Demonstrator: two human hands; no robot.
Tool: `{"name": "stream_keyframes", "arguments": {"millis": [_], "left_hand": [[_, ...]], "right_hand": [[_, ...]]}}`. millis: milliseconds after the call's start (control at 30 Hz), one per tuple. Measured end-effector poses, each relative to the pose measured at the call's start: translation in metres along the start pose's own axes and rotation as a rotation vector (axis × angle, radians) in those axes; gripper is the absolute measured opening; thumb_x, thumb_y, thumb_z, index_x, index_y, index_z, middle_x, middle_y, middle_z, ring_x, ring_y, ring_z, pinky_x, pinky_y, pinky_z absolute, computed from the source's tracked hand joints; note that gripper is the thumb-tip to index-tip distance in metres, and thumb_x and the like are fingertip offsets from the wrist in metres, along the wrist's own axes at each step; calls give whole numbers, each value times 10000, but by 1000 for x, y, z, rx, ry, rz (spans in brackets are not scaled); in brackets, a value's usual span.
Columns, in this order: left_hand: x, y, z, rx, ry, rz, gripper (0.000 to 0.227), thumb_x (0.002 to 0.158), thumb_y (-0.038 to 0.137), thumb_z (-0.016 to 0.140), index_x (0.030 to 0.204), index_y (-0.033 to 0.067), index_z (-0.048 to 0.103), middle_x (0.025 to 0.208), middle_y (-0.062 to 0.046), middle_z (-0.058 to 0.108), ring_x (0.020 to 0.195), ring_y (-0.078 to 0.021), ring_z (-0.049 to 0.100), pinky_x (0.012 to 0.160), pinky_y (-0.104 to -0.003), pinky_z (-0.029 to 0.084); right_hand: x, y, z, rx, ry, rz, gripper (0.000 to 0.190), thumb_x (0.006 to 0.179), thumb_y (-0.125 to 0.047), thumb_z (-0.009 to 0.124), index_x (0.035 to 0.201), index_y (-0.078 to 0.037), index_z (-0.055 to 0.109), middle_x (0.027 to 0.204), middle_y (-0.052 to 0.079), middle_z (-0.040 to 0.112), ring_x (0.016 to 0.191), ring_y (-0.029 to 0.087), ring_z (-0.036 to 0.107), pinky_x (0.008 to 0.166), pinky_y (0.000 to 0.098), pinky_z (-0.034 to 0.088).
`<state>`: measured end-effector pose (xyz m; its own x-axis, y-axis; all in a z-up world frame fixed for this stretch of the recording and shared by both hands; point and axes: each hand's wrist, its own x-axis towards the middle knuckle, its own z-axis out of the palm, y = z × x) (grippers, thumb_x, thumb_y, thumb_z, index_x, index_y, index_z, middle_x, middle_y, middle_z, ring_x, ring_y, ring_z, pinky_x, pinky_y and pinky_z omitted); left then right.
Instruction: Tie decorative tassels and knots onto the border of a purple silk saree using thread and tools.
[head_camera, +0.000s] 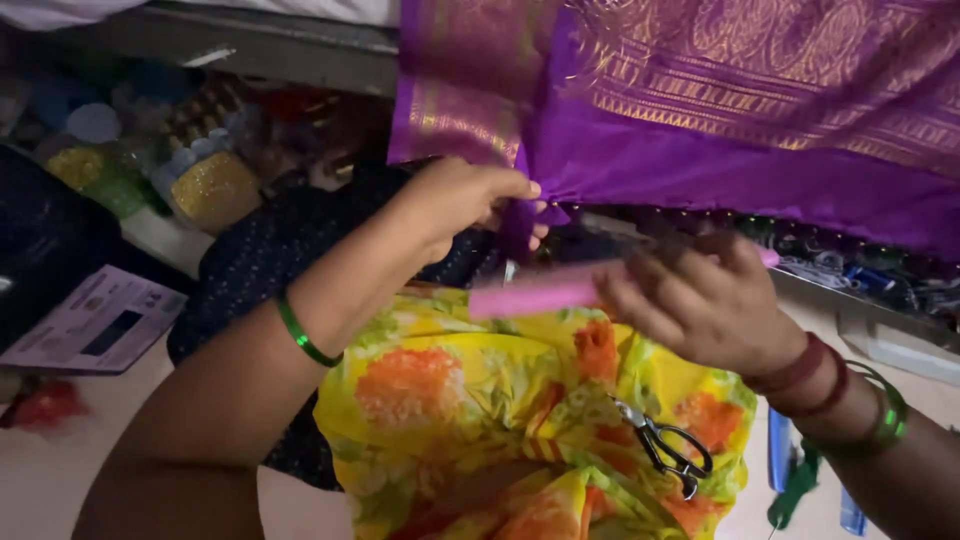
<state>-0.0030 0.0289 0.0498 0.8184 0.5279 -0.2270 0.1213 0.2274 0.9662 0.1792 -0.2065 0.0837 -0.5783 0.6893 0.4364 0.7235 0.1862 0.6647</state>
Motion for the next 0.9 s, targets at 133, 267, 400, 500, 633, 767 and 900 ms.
{"name": "stream_keyframes", "arguments": {"millis": [133,267,400,500,633,767,900], "left_hand": [[2,-9,0,53,79,39,262,842,212,758,910,-38,803,916,-124,794,853,-168,708,811,-327,515],[-1,-5,3,127,68,75,241,874,202,710,921,-12,811,880,-106,797,764,-156,718,747,-320,537],[-9,-12,8,-3,-2,37,294,924,227,666,944,-45,775,813,-118,795,675,-184,757,730,-302,596],[0,-49,13,24,34,207,302,989,250,643,986,-26,766,805,-77,782,693,-133,728,715,-262,580],[-11,-78,22,125,96,528,254,1066,215,580,989,15,716,765,-15,711,700,-81,649,666,-236,529],[-19,-85,24,12,59,566,233,1078,203,578,997,24,702,768,9,681,721,-71,631,694,-238,529],[-24,-82,23,-201,-61,319,239,1054,222,588,1009,16,700,747,-7,677,679,-89,604,628,-249,471]], "right_hand": [[-22,-1,12,-137,92,35,332,1082,-362,671,1352,-168,672,1044,8,652,848,163,531,829,403,368],[-12,-9,9,-1,-52,135,415,1004,-235,684,1410,-151,677,1067,-12,659,872,157,549,841,410,399],[-31,-44,15,179,-6,48,389,977,-255,690,1350,-150,650,1090,32,669,988,197,621,841,420,419],[-25,-87,12,492,-75,98,425,919,-244,687,1329,-140,659,1085,16,685,979,182,628,833,392,445],[-4,-126,20,1079,-120,574,514,869,-349,768,1300,-85,670,1115,87,696,1037,233,656,880,398,518],[29,-90,59,1564,87,1155,401,904,-305,724,1205,-49,657,1074,45,703,965,191,670,860,362,543],[67,-66,72,2326,347,1257,339,1028,-318,663,995,19,657,933,98,673,822,238,663,752,382,548]]}}
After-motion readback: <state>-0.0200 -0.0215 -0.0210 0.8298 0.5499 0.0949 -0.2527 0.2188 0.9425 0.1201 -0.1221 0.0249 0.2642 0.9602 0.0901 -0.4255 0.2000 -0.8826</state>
